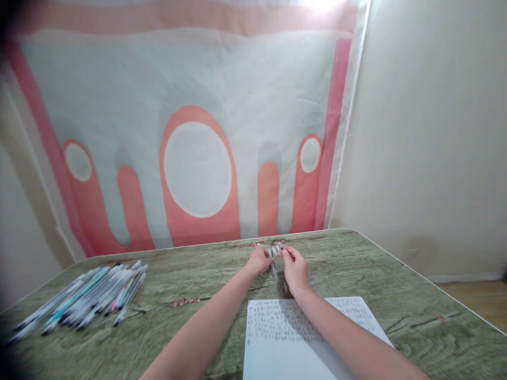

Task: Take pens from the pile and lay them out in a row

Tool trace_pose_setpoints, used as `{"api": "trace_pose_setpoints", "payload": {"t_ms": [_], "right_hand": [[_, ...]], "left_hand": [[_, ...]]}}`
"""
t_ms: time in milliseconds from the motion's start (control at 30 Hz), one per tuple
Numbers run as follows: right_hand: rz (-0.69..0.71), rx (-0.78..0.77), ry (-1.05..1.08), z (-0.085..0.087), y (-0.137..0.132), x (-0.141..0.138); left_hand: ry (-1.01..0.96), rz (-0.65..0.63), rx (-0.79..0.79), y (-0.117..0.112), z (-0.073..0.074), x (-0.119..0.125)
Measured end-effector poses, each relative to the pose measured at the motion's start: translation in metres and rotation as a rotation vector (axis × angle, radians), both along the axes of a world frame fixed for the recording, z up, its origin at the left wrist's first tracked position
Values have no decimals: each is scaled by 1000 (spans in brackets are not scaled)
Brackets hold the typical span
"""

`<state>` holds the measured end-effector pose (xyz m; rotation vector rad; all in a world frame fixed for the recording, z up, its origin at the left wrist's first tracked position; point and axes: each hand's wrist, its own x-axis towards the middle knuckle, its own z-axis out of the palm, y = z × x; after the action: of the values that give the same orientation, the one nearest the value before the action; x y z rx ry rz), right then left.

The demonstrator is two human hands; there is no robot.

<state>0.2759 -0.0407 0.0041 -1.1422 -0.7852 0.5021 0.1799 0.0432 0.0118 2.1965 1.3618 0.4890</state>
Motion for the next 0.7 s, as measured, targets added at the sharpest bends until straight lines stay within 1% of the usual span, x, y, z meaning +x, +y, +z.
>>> {"api": "trace_pose_setpoints", "payload": {"t_ms": [133,267,333,400,500,567,633,700], "right_hand": [[7,-6,-44,0,7,15],[46,-36,-151,1,6,19],[37,-60,-275,2,5,20],[30,-82,-443,4,4,21],[35,-129,-716,6,6,25],[23,-177,-872,6,9,27],[12,-231,-980,4,14,27],[4,-279,-1047,1,18,26]], "left_hand": [[-16,-11,-20,0,-3,1],[-49,-16,-21,-3,-3,-1],[-74,-18,-12,-5,-3,-5],[-119,-43,17,-7,-4,-11],[-172,-150,79,-14,-7,-21],[-168,-214,123,-21,-10,-28],[-155,-233,172,-28,-12,-33],[-147,-226,215,-35,-14,-36]]}}
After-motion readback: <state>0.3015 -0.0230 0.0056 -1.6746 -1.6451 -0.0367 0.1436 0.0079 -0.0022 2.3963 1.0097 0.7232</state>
